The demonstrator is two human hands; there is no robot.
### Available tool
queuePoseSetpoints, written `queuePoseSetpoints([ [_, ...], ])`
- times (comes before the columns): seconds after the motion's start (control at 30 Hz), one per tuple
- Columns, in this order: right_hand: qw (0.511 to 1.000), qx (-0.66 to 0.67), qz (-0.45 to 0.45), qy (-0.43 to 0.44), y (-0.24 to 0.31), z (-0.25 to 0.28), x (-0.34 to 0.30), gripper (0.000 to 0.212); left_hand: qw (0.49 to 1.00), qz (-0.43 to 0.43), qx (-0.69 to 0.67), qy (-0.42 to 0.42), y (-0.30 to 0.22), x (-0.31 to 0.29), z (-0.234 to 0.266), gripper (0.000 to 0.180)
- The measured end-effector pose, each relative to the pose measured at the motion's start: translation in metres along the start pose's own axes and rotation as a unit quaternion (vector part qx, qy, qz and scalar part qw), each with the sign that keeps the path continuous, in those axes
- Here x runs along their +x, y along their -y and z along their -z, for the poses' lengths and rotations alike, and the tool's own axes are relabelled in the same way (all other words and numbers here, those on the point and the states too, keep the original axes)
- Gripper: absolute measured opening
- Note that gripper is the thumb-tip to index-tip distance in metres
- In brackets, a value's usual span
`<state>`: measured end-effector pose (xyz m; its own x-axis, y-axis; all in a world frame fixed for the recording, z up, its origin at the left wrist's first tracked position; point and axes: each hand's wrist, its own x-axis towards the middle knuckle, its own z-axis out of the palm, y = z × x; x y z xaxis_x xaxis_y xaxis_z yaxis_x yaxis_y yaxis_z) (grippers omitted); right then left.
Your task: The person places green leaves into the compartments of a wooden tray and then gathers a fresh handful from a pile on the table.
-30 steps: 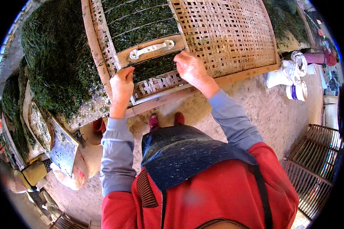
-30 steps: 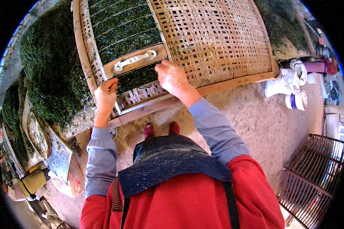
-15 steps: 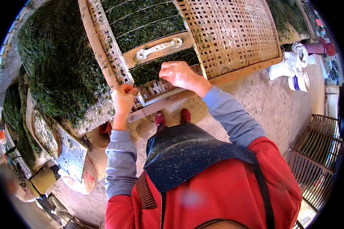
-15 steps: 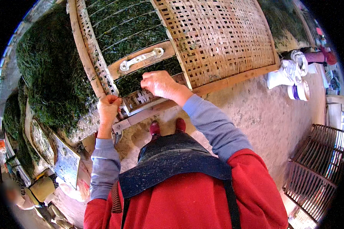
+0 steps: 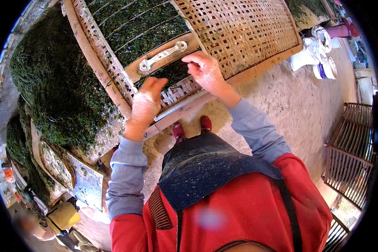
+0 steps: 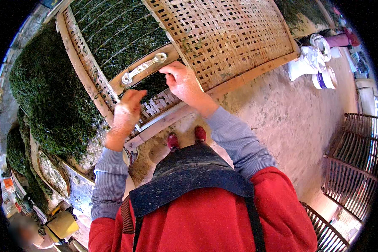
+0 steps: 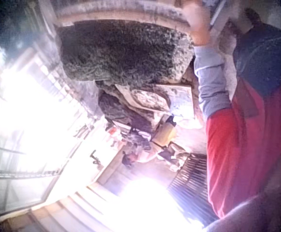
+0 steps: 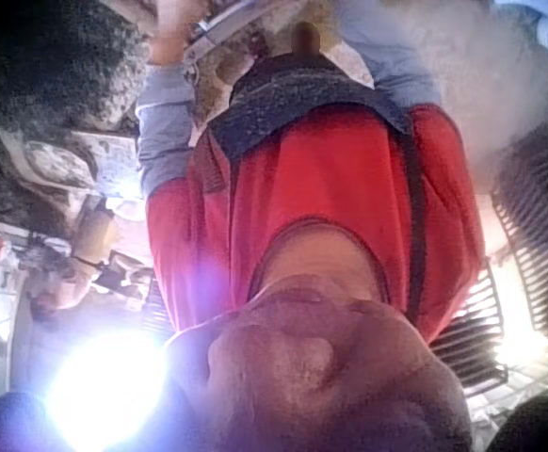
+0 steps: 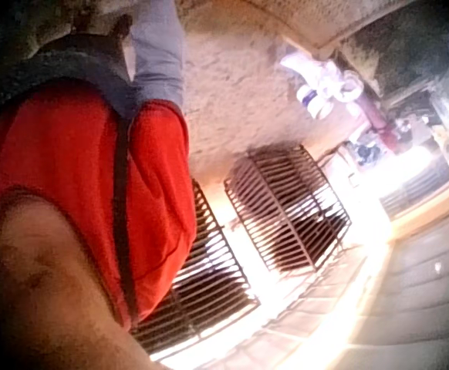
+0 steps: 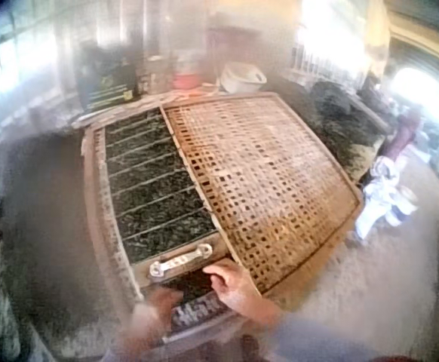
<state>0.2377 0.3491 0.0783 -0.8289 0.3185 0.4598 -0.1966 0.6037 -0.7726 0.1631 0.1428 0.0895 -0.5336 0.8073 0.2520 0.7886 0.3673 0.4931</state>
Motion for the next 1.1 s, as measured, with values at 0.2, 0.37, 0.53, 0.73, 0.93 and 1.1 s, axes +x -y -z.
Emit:
queuePoseSetpoints([
  [0.2,0.991,-0.082,0.054,-0.094,-0.001,0.016,-0.011,0.030,0.995,-0.010,0.079,0.059,-0.003,0.012,-0.022,0.016],
  [0.37,0.933,-0.274,0.221,0.076,0.008,0.008,-0.032,0.021,0.992,0.102,-0.033,-0.071,0.007,0.021,-0.043,0.009],
  [0.53,0.952,-0.249,0.118,0.135,0.012,-0.002,-0.034,0.021,0.988,0.079,-0.091,-0.094,0.007,0.019,-0.031,0.012],
  [0.73,0.909,-0.372,0.183,0.037,-0.009,0.021,-0.025,0.017,0.982,0.097,0.126,-0.103,-0.006,-0.007,-0.019,0.034],
  [0.93,0.898,-0.363,0.197,0.153,0.027,0.028,0.006,0.012,0.985,0.104,0.110,-0.088,-0.001,-0.024,-0.035,0.046],
  [1.1,0.862,-0.276,0.322,0.277,0.020,-0.009,-0.003,0.044,0.941,0.184,-0.085,-0.272,0.005,-0.030,0.015,0.040],
])
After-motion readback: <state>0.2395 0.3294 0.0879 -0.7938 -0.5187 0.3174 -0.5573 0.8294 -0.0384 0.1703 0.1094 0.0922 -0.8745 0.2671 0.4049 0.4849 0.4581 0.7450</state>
